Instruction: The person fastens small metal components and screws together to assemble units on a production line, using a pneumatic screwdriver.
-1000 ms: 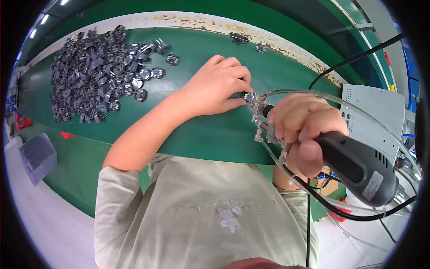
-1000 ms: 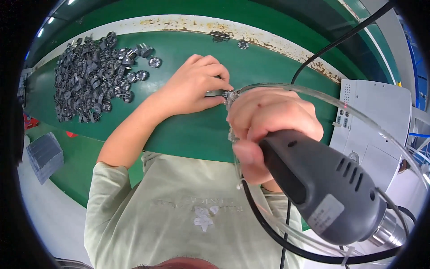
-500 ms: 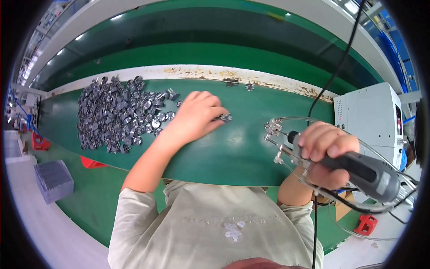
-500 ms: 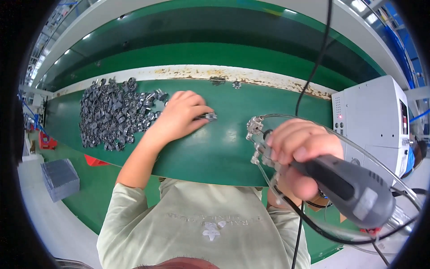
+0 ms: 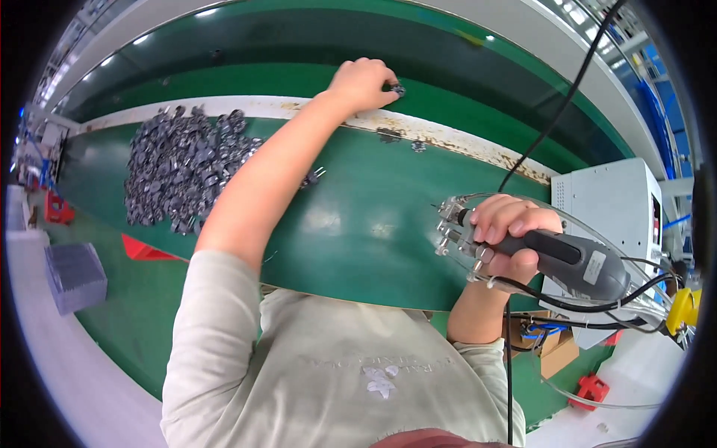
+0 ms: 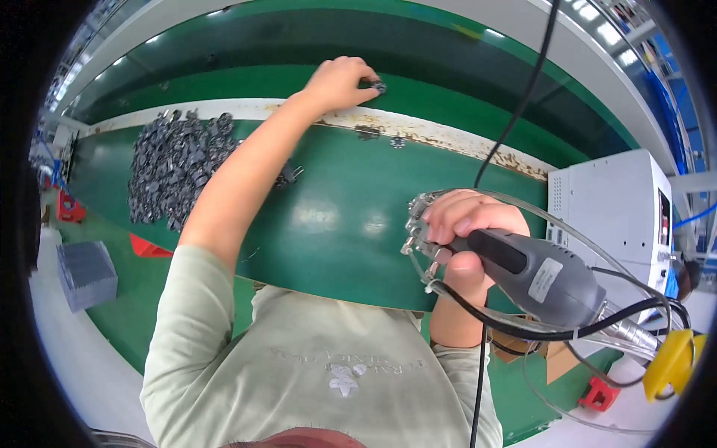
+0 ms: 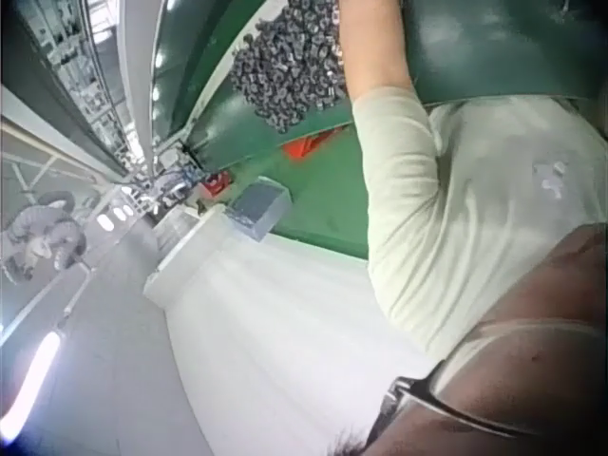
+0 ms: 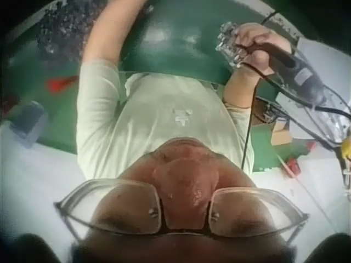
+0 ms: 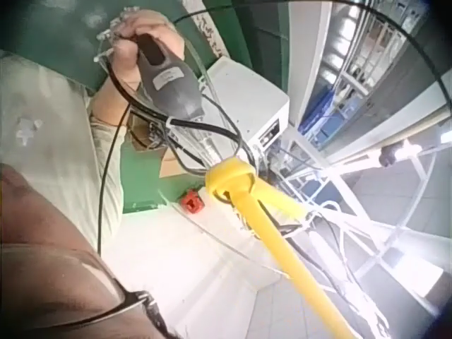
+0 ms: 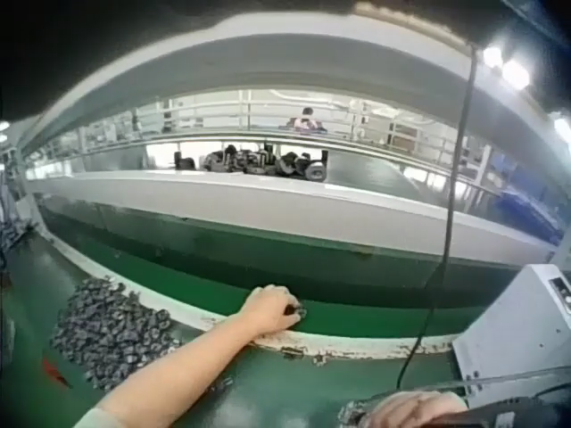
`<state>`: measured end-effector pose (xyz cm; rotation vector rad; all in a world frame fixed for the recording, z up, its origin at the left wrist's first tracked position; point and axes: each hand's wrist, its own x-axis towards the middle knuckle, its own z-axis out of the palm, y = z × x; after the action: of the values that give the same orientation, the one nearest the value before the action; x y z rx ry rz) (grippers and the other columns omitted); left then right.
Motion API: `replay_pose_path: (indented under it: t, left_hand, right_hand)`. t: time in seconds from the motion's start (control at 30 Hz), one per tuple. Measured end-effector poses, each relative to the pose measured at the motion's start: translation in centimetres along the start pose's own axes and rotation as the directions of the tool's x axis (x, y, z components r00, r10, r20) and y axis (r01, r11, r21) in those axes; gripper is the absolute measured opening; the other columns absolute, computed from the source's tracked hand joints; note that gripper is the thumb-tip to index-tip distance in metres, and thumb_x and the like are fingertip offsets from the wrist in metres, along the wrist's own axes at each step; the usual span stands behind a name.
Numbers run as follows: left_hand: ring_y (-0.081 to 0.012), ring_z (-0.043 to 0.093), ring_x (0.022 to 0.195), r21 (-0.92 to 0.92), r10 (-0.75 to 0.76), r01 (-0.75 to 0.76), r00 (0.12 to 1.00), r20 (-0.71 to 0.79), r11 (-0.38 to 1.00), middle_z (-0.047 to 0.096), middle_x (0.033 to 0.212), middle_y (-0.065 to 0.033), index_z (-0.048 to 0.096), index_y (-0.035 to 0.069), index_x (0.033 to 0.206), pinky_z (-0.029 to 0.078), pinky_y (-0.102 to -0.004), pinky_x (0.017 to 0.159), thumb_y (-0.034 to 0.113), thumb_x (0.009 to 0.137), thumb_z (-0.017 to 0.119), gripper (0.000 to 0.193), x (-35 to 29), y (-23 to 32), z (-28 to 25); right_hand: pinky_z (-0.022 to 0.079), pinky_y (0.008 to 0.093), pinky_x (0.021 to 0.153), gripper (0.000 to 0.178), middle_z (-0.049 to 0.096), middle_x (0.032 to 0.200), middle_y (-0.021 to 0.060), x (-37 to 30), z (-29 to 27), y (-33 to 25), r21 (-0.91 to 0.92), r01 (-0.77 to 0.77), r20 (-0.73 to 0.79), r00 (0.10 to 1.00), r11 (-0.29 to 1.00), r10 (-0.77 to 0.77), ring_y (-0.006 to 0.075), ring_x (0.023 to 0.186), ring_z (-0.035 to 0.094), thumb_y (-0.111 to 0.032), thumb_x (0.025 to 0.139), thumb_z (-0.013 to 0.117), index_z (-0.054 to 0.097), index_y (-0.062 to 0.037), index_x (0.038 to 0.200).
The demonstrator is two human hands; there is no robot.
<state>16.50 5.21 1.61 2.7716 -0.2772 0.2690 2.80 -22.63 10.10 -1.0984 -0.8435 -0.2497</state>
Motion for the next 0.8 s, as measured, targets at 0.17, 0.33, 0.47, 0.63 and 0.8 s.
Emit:
replay_pose_path:
  t: [0.17,0.33,0.47,0.63,0.8]
  left_hand:
    - [-0.0308,0.057,0.116,0.066,0.057,-0.062,0.996,0.068,0.996,0.066,0.113,-0.0121,0.069,0.008,0.116,0.042,-0.0438,0.102,0.043,0.079,0.069,0.052,-3.5,0.9,-3.5]
    - [-0.0282,0.057,0.105,0.016,0.137,-0.145,0.963,0.231,0.989,0.063,0.098,-0.0088,0.071,0.007,0.101,0.042,-0.0424,0.096,0.015,0.071,0.075,0.032,-14.7,2.8,-9.2]
    - [-0.0276,0.059,0.1,-0.006,0.059,-0.059,0.987,0.15,0.998,0.063,0.098,-0.0076,0.071,0.005,0.09,0.044,-0.0407,0.09,0.006,0.073,0.076,0.018,-16.7,4.2,-8.0]
    - [-0.0241,0.061,0.091,-0.168,0.225,-0.24,0.969,-0.104,0.956,0.062,0.095,-0.0027,0.068,0.008,0.085,0.045,-0.0383,0.083,0.011,0.07,0.08,0.019,-16.1,6.5,-4.5]
    - [-0.0252,0.061,0.093,-0.349,0.195,-0.197,0.98,-0.042,0.916,0.063,0.101,-0.0044,0.068,0.01,0.089,0.046,-0.0393,0.081,0.017,0.071,0.082,0.024,-16.4,9.9,-0.1]
  right_hand:
    - [0.051,0.0377,0.058,0.043,0.056,0.066,0.0073,-0.2,-0.5,0.2,-0.045,-0.069,-0.034,0.997,0.997,0.068,0.0206,0.056,0.056,-0.042,0.088,0.074,0.051,-0.005,0.093]
    - [0.055,0.0389,0.063,0.043,0.064,0.075,0.0095,-0.1,-1.5,0.2,0.02,0.024,0.043,0.999,1.0,-0.024,0.0235,0.065,0.064,-0.023,0.078,0.087,0.056,-0.0004,0.097]
    - [0.056,0.0403,0.064,0.043,0.066,0.076,0.0107,-0.7,-1.7,0.5,0.065,0.04,0.112,0.993,0.997,-0.047,0.025,0.068,0.066,-0.014,0.073,0.089,0.057,0.0006,0.098]
    - [0.056,0.0404,0.066,0.045,0.066,0.076,0.0093,0.0,-1.3,0.8,0.032,-0.009,0.194,0.981,0.999,0.003,0.0239,0.067,0.065,-0.006,0.069,0.089,0.057,-0.0009,0.1]
    - [0.054,0.0366,0.058,0.035,0.061,0.068,0.0094,-0.1,-0.6,1.1,0.093,0.061,0.099,0.993,0.994,-0.07,0.0233,0.059,0.061,-0.002,0.075,0.083,0.053,0.0002,0.093]
